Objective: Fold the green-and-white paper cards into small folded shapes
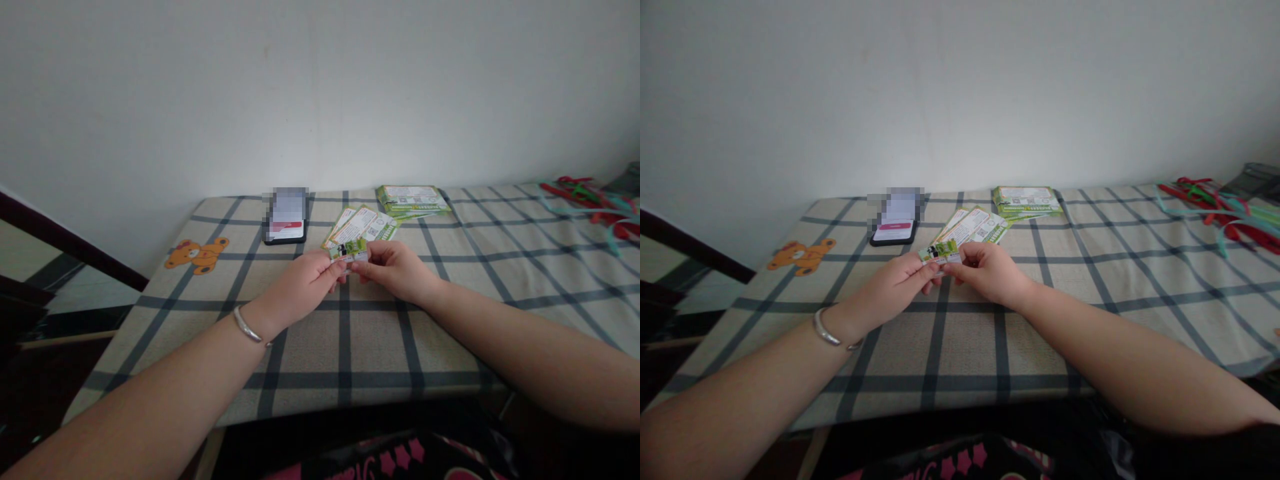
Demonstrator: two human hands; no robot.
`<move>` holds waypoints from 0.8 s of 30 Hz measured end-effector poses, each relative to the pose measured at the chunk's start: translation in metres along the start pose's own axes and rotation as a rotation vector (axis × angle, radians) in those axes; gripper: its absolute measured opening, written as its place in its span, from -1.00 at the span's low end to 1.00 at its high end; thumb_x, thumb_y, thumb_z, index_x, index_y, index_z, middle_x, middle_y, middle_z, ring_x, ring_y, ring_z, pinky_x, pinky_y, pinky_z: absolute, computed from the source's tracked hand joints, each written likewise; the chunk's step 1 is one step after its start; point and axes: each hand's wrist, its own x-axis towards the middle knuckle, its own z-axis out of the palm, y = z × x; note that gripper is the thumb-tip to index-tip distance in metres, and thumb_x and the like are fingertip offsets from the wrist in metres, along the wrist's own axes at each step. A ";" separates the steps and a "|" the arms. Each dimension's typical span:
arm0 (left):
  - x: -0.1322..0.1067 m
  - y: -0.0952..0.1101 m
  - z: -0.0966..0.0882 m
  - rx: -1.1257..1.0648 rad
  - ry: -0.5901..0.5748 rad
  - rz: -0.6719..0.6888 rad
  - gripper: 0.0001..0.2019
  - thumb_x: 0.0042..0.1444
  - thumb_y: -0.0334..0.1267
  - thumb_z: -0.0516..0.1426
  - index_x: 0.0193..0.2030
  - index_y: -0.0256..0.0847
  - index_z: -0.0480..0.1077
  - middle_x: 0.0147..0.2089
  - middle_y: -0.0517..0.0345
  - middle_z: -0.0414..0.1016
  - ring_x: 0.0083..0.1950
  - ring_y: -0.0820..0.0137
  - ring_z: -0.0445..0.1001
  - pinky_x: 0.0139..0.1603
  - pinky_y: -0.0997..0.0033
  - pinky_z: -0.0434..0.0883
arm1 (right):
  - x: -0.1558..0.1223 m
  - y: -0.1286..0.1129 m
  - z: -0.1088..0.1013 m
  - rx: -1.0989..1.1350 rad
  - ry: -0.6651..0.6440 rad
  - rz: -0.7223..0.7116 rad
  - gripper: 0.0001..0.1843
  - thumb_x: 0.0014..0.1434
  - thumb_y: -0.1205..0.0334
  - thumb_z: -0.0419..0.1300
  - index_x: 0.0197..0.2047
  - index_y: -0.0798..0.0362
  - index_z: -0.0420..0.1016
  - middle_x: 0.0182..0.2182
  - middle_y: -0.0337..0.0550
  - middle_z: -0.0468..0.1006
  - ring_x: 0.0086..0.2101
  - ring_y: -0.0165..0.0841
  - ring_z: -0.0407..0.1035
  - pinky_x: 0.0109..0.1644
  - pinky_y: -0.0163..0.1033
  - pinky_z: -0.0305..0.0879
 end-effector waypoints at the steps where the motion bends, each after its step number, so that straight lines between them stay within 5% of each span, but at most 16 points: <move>1: 0.000 0.000 0.000 0.030 0.024 0.027 -0.59 0.31 -0.06 -0.04 -0.47 -0.22 0.38 -0.49 0.18 0.43 -0.44 0.42 0.40 -0.43 0.43 0.27 | 0.000 0.000 0.000 -0.002 -0.005 0.000 -0.69 0.11 0.04 0.25 -0.52 0.06 0.41 -0.56 -0.26 0.46 -0.51 -0.45 0.28 -0.46 -0.31 0.19; 8: 0.001 0.007 -0.004 0.043 0.176 0.000 -0.74 0.25 -0.14 0.06 -0.38 -0.23 0.41 -0.49 0.24 0.41 -0.48 0.47 0.32 -0.49 0.48 0.16 | 0.001 0.003 -0.001 -0.035 -0.034 0.001 -0.74 0.12 0.06 0.25 -0.47 0.06 0.41 -0.60 -0.34 0.32 -0.56 -0.49 0.13 -0.52 -0.33 0.04; 15: 0.000 0.005 -0.004 0.012 0.108 -0.046 -0.71 0.26 -0.19 0.03 -0.38 -0.24 0.49 -0.44 0.19 0.49 -0.39 0.42 0.41 -0.39 0.46 0.24 | 0.001 0.005 0.001 -0.054 0.010 -0.048 -0.72 0.21 0.06 0.14 -0.42 0.08 0.41 -0.45 -0.22 0.43 -0.40 -0.41 0.26 -0.30 -0.25 0.19; 24: 0.002 -0.001 -0.001 -0.085 0.003 -0.053 -0.71 0.27 -0.15 0.01 -0.33 -0.24 0.48 -0.38 0.19 0.50 -0.35 0.42 0.42 -0.36 0.45 0.28 | 0.002 0.002 -0.002 -0.039 0.011 -0.065 -0.63 0.19 0.05 0.12 -0.56 0.05 0.24 -0.58 -0.32 0.21 -0.49 -0.46 0.10 -0.42 -0.29 0.05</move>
